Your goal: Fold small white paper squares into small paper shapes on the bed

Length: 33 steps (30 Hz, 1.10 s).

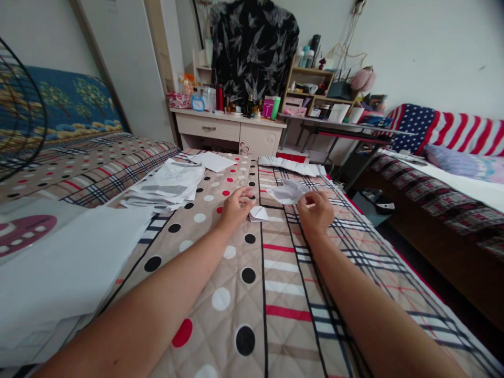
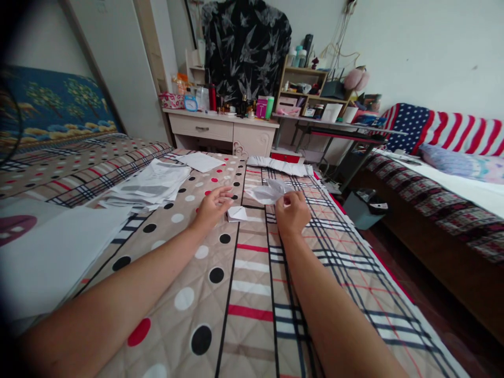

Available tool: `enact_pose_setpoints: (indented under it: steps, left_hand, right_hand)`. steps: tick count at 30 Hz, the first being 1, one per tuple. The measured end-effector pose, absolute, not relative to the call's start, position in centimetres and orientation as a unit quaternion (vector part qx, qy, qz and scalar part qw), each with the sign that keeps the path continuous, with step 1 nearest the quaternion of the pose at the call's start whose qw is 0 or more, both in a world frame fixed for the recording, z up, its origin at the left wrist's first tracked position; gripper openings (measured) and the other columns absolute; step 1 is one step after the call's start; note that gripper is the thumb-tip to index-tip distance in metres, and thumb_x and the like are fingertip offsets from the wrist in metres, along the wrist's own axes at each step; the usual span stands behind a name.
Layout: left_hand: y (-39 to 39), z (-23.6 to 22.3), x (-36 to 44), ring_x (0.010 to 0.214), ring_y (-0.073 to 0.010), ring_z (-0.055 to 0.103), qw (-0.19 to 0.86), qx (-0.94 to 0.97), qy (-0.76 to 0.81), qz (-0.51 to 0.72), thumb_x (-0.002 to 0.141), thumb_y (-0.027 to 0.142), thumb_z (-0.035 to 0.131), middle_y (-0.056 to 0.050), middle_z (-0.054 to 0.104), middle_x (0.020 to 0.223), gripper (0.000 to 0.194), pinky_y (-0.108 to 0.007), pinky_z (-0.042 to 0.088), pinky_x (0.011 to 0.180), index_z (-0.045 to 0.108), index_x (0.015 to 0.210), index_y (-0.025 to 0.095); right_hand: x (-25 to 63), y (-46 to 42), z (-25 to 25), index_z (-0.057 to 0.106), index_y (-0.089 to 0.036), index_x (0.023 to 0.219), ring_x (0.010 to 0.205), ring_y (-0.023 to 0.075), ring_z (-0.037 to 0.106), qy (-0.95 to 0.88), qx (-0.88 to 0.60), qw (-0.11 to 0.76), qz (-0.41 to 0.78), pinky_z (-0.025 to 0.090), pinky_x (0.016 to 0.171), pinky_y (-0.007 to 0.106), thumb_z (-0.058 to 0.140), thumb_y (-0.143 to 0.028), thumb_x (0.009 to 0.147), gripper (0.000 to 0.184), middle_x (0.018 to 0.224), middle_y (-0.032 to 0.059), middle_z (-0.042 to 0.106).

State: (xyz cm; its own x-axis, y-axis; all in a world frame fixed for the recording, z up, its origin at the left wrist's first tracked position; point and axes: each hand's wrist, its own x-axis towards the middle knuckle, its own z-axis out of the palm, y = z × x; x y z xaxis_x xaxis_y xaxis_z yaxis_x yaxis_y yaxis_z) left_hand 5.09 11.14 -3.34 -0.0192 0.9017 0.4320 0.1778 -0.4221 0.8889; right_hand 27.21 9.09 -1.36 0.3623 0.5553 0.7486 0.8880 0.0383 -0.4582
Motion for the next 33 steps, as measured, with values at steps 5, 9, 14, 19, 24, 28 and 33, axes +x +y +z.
enact_pose_setpoints:
  steps: [5,9,14,19,24,28,33]
  left_hand:
    - [10.6,-3.4,5.3,0.097,-0.0198,0.068,0.329,0.664,0.414,0.529,0.08,0.022,0.064,-0.015,0.067,0.119,0.05,-0.03,0.054,0.081,0.057,0.128,0.013]
    - [10.1,-2.9,5.4,0.098,-0.0205,0.068,0.255,0.693,0.447,0.505,0.083,0.018,0.06,-0.011,0.073,0.107,0.028,-0.033,0.053,0.088,0.071,0.109,0.014]
    - [9.9,-2.6,5.6,0.094,-0.0201,0.07,0.206,0.702,0.47,0.493,0.082,0.014,0.06,-0.011,0.073,0.104,0.028,-0.032,0.053,0.087,0.072,0.107,0.015]
    - [9.8,-2.5,5.7,0.089,-0.0203,0.07,0.183,0.712,0.474,0.484,0.083,0.016,0.06,-0.011,0.074,0.102,0.027,-0.032,0.054,0.082,0.072,0.106,0.016]
    - [9.3,-2.3,6.1,0.085,-0.0216,0.071,0.148,0.736,0.47,0.464,0.082,0.019,0.063,-0.011,0.074,0.1,0.027,-0.034,0.053,0.08,0.072,0.108,0.019]
    - [9.3,-2.3,6.3,0.088,-0.0222,0.071,0.142,0.735,0.47,0.468,0.08,0.022,0.065,-0.01,0.075,0.098,0.027,-0.034,0.053,0.083,0.073,0.105,0.019]
    - [10.2,-2.7,5.9,0.083,-0.0207,0.071,0.193,0.686,0.495,0.497,0.08,0.019,0.063,-0.008,0.076,0.092,0.022,-0.033,0.056,0.078,0.075,0.098,0.018]
  right_hand:
    - [24.9,7.3,-1.5,0.062,-0.021,0.071,0.063,0.0164,0.059,-0.612,-0.617,0.475,-0.139,0.039,0.062,0.028,0.054,-0.025,0.077,0.011,0.068,0.0014,0.065]
    - [24.0,7.5,-1.8,0.059,-0.021,0.071,0.06,0.0169,0.06,-0.646,-0.573,0.498,-0.079,0.043,0.062,0.029,0.054,-0.023,0.078,0.01,0.064,0.002,0.064]
    - [23.6,7.6,-2.0,0.059,-0.022,0.072,0.063,0.0167,0.059,-0.677,-0.523,0.517,-0.024,0.046,0.064,0.03,0.052,-0.022,0.079,0.01,0.068,0.0025,0.064]
    - [23.3,7.6,-1.9,0.059,-0.021,0.072,0.064,0.0166,0.059,-0.683,-0.519,0.514,-0.012,0.048,0.065,0.03,0.053,-0.022,0.078,0.009,0.069,0.0024,0.064]
    - [22.5,7.4,-1.7,0.058,-0.021,0.071,0.065,0.0163,0.058,-0.697,-0.516,0.498,-0.015,0.047,0.067,0.03,0.055,-0.024,0.079,0.009,0.072,0.0037,0.064]
    - [22.7,7.5,-1.8,0.06,-0.021,0.074,0.065,0.0166,0.059,-0.693,-0.505,0.515,0.005,0.048,0.067,0.03,0.055,-0.028,0.082,0.011,0.074,0.0043,0.066]
    - [23.4,8.1,-2.0,0.064,-0.02,0.087,0.063,0.0184,0.061,-0.639,-0.543,0.542,0.054,0.048,0.061,0.031,0.063,-0.036,0.078,0.019,0.075,0.005,0.068]
